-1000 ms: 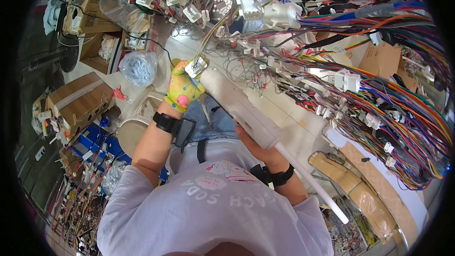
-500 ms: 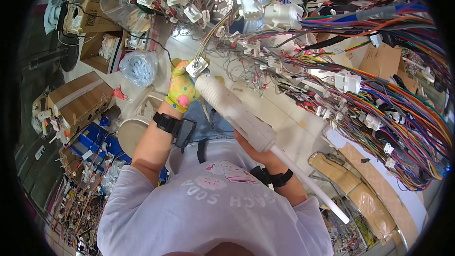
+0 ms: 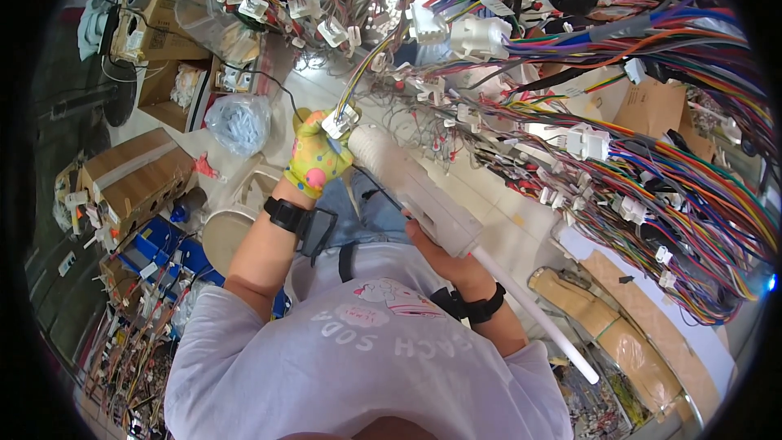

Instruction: The person applies glue to a connector on a wire harness using a glue gun, then moves to another section of the harness to apply more glue. Finally, they reach into a plastic bag to retrieve a small component.

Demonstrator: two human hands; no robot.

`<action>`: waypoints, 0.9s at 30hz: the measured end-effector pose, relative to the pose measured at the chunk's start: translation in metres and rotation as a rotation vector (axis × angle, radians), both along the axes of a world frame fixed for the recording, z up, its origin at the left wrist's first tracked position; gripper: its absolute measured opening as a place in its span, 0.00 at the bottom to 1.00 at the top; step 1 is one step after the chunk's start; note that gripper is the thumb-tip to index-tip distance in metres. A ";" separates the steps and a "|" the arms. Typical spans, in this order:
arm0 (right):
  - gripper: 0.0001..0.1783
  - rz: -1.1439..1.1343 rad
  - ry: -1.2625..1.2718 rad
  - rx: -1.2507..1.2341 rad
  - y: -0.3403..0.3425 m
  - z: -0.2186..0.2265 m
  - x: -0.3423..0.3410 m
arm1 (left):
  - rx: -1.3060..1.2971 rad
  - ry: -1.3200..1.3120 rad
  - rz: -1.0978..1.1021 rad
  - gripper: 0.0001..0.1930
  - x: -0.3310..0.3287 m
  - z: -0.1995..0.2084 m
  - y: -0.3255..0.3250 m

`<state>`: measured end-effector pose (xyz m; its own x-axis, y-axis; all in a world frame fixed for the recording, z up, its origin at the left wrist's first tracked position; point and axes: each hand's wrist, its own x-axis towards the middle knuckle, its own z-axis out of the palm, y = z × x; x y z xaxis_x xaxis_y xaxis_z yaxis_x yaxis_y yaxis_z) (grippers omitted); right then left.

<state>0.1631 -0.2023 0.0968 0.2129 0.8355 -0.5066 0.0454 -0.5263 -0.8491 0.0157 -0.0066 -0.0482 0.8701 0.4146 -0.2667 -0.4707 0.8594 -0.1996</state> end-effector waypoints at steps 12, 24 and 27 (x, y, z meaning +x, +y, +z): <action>0.21 0.081 -0.022 -0.079 -0.030 -0.016 0.010 | 0.298 0.431 -0.098 0.22 -0.008 0.013 -0.006; 0.44 0.190 -0.247 -0.252 -0.016 0.057 0.024 | 0.562 0.457 -0.217 0.18 -0.013 0.008 0.020; 0.39 0.216 -0.250 -0.165 -0.024 0.036 0.029 | 0.544 0.513 -0.207 0.19 -0.015 -0.002 0.025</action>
